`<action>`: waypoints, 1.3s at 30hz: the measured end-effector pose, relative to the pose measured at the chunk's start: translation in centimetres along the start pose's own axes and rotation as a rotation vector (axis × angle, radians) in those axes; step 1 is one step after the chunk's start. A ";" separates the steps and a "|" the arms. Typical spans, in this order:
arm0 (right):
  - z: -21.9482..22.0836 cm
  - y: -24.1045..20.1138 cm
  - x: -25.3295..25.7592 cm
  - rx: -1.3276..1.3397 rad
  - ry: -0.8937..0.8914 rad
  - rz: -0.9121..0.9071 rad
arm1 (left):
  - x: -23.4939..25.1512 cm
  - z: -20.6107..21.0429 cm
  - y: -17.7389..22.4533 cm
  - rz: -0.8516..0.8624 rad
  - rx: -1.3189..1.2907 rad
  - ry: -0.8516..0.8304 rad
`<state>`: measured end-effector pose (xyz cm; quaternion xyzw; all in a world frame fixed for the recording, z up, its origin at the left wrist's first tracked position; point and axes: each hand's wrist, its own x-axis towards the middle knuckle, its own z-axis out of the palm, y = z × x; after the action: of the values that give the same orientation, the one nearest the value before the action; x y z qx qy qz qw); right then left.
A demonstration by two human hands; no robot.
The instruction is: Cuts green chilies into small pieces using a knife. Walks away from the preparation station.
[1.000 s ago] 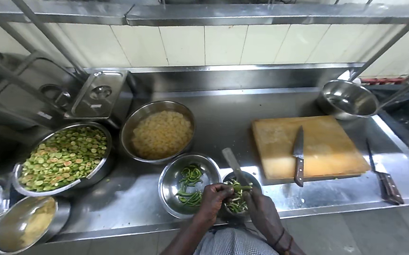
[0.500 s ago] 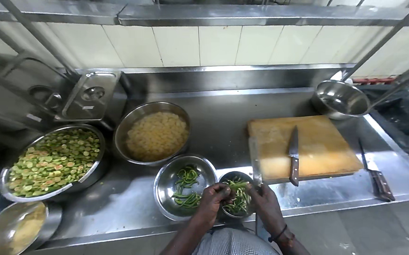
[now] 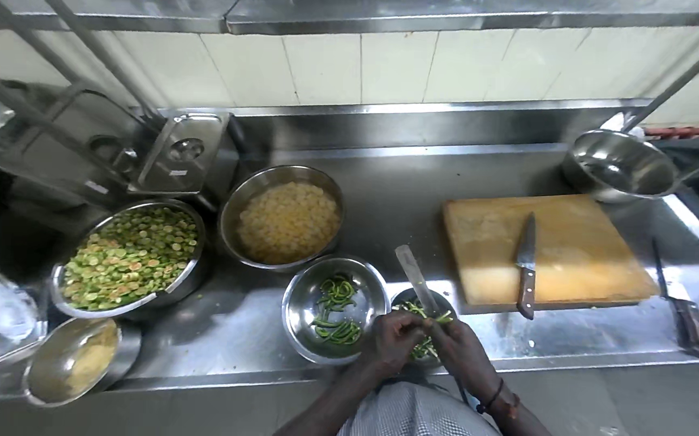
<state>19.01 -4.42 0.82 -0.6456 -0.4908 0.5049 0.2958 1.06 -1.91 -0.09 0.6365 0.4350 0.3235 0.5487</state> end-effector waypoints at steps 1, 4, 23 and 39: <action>-0.1 0.0 0.0 0.048 -0.046 0.033 | -0.1 0.0 -0.2 0.039 0.051 0.005; -0.8 0.1 -0.1 0.251 -0.241 0.181 | -0.1 0.4 -1.3 0.210 0.192 0.077; -1.6 0.1 -1.1 0.369 -0.227 0.393 | -0.9 -9.5 -4.3 -0.425 1.077 -0.132; -1.4 0.2 -1.4 0.308 -0.230 0.279 | -0.4 -9.4 -3.4 -0.389 0.115 -0.071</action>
<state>20.40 -5.65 1.61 -0.5926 -0.3446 0.6800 0.2601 -8.14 1.75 -1.59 0.5819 0.5478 0.1634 0.5785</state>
